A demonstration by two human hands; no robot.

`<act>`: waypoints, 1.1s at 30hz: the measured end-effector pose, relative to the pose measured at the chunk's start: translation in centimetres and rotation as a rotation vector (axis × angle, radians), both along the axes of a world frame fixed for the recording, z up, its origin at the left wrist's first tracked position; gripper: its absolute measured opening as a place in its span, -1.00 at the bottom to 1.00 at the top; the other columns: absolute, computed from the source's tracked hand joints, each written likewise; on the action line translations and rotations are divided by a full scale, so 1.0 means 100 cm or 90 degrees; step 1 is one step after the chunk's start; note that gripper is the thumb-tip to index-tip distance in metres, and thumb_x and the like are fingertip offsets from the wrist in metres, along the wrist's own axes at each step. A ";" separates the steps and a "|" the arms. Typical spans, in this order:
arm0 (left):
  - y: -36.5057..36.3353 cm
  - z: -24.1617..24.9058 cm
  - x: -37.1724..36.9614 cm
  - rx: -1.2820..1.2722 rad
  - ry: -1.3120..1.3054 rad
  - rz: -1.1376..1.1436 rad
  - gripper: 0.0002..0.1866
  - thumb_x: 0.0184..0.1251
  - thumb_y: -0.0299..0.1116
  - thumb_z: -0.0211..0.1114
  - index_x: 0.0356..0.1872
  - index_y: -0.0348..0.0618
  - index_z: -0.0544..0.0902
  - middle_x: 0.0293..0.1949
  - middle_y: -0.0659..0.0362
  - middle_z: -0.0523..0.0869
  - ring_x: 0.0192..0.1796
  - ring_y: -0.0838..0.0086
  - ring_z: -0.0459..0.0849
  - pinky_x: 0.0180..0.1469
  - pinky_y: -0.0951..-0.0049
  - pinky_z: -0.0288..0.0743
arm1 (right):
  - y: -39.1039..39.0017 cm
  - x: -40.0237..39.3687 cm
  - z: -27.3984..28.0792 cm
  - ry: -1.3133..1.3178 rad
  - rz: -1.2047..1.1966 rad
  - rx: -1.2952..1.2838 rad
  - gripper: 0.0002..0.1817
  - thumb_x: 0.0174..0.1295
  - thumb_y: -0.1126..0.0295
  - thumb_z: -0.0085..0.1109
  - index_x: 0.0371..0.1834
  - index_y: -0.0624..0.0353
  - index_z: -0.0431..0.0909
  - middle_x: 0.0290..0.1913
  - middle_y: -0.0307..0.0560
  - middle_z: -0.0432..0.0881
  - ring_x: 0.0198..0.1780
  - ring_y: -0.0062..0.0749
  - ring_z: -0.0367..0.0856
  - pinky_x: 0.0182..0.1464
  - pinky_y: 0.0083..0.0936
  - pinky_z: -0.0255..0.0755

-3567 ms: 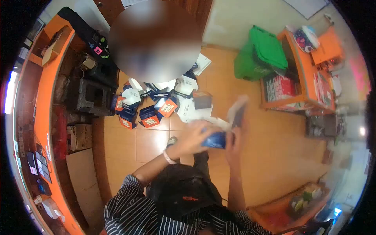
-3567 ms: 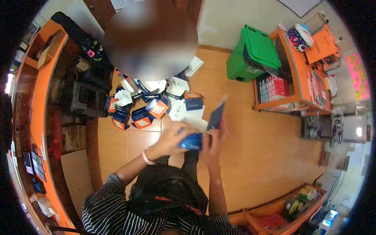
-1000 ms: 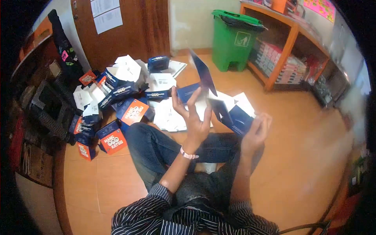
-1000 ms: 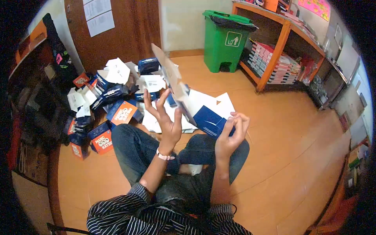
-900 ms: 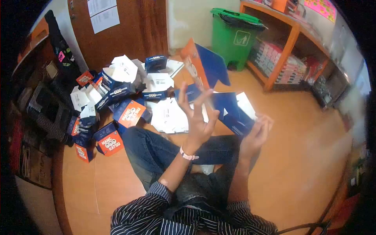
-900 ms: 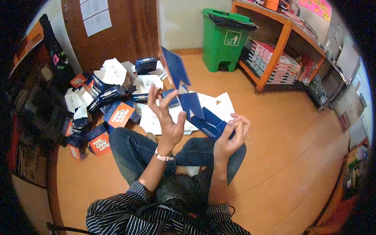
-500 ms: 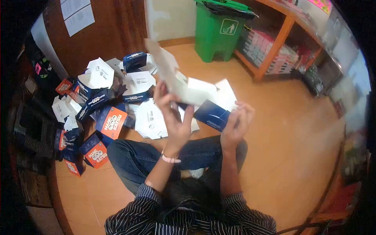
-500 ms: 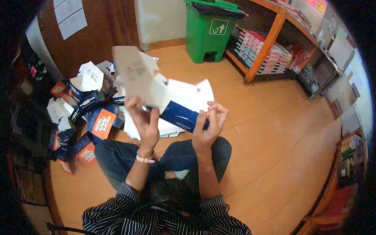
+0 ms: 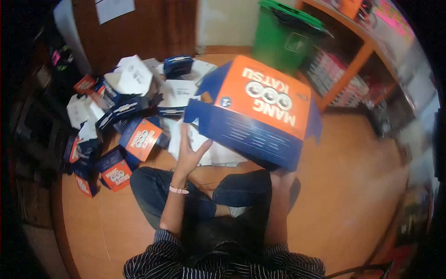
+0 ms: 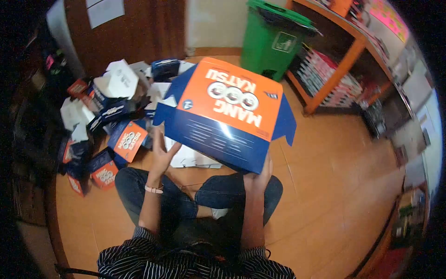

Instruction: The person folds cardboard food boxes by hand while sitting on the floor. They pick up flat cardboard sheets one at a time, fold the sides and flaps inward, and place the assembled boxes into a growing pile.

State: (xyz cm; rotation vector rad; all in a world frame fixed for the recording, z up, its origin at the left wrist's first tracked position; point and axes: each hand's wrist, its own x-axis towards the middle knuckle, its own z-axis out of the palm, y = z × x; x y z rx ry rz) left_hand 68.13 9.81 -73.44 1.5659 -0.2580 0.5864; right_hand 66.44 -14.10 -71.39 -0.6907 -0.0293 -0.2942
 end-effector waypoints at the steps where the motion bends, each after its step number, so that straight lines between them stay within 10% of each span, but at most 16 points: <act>1: 0.001 0.004 -0.005 -0.045 0.003 -0.030 -0.38 0.09 -0.45 0.28 0.20 -0.28 0.23 0.14 0.07 0.35 0.24 0.34 0.25 0.30 0.41 0.02 | 0.004 0.003 -0.010 0.000 0.024 0.000 -0.66 0.38 0.27 -0.24 0.00 0.33 0.35 -0.04 -0.07 0.46 0.00 -0.42 0.44 0.05 -0.50 0.33; 4: 0.011 0.005 -0.027 0.186 -0.054 0.175 -0.80 0.13 -0.46 0.22 -0.20 -0.24 0.52 -0.29 0.05 0.57 -0.15 0.25 0.56 0.20 0.28 0.21 | 0.016 0.002 -0.028 0.077 -0.152 -0.158 -0.67 0.37 0.32 -0.24 0.03 0.35 0.32 0.16 0.03 0.30 0.18 -0.31 0.30 0.17 -0.44 0.21; 6: 0.021 0.016 -0.043 0.459 -0.155 0.075 -0.84 0.05 -0.44 0.28 -0.29 -0.12 0.60 -0.26 0.16 0.60 -0.06 0.33 0.54 0.17 0.23 0.25 | 0.020 -0.011 -0.021 0.009 -0.472 -0.581 -0.69 0.34 0.38 -0.22 0.02 0.35 0.35 0.29 0.13 0.12 0.29 -0.15 0.14 0.28 -0.31 0.05; 8: 0.009 0.018 -0.065 0.567 -0.213 -0.021 -0.84 -0.04 -0.38 0.33 -0.35 -0.02 0.64 -0.32 0.27 0.60 -0.06 0.38 0.52 0.16 0.14 0.26 | 0.028 -0.032 -0.025 -0.137 -0.215 -0.882 -0.72 0.30 0.40 -0.21 -0.05 0.32 0.40 0.31 0.19 0.06 0.33 0.00 0.04 0.33 -0.23 -0.12; 12: 0.001 -0.001 -0.091 0.468 -0.125 -0.139 -0.84 0.02 -0.34 0.33 -0.33 -0.07 0.64 -0.36 0.21 0.57 -0.08 0.41 0.49 0.06 0.27 0.35 | 0.022 -0.041 -0.058 -0.014 0.165 -0.844 -0.68 0.24 0.40 -0.08 0.04 0.27 0.38 0.31 0.21 0.07 0.34 -0.01 0.06 0.32 -0.23 -0.06; 16: 0.004 -0.023 -0.099 0.261 0.125 -0.262 -0.85 0.12 -0.37 0.29 -0.30 -0.17 0.63 -0.33 0.12 0.58 -0.19 0.32 0.55 -0.08 0.38 0.42 | 0.025 -0.065 -0.066 0.113 0.238 -0.685 -0.61 0.32 0.32 -0.17 0.16 0.25 0.32 0.10 0.00 0.37 0.07 -0.19 0.39 0.12 -0.32 0.26; 18: 0.003 -0.030 -0.095 0.253 0.215 -0.235 -0.80 0.16 -0.39 0.25 -0.20 -0.20 0.59 -0.30 0.13 0.60 -0.20 0.38 0.57 -0.09 0.45 0.42 | 0.020 -0.064 -0.078 0.083 0.228 -0.125 -0.68 0.20 0.43 -0.01 0.03 0.25 0.33 0.31 0.05 0.14 0.31 -0.17 0.16 0.32 -0.30 0.03; 22: -0.006 -0.058 -0.086 0.049 0.289 -0.274 -0.69 0.16 -0.45 0.23 -0.05 -0.19 0.46 -0.16 0.15 0.57 -0.22 0.53 0.54 -0.10 0.48 0.40 | 0.014 -0.056 -0.076 0.071 0.235 -0.112 -0.80 0.09 0.36 0.13 -0.32 0.25 0.44 0.25 0.11 0.16 0.32 -0.09 0.14 0.32 -0.20 0.00; 26: -0.006 -0.055 -0.082 0.091 0.345 -0.321 -0.64 0.17 -0.46 0.24 -0.03 -0.22 0.36 -0.07 0.15 0.50 -0.04 0.59 0.48 -0.06 0.54 0.38 | 0.027 -0.051 -0.050 -0.138 0.164 -0.722 -0.80 0.00 0.36 0.20 -0.39 0.23 0.45 0.18 0.17 0.19 0.31 0.05 0.11 0.33 -0.19 -0.10; 33: -0.004 -0.017 -0.090 0.118 0.448 -0.301 -0.58 0.17 -0.48 0.21 0.03 -0.19 0.29 -0.24 0.10 0.54 -0.26 0.55 0.53 -0.15 0.53 0.38 | 0.044 -0.064 -0.022 -0.130 0.200 -1.060 -0.78 0.04 0.37 0.18 -0.23 0.15 0.53 0.29 0.10 0.15 0.35 0.02 0.07 0.33 0.11 -0.39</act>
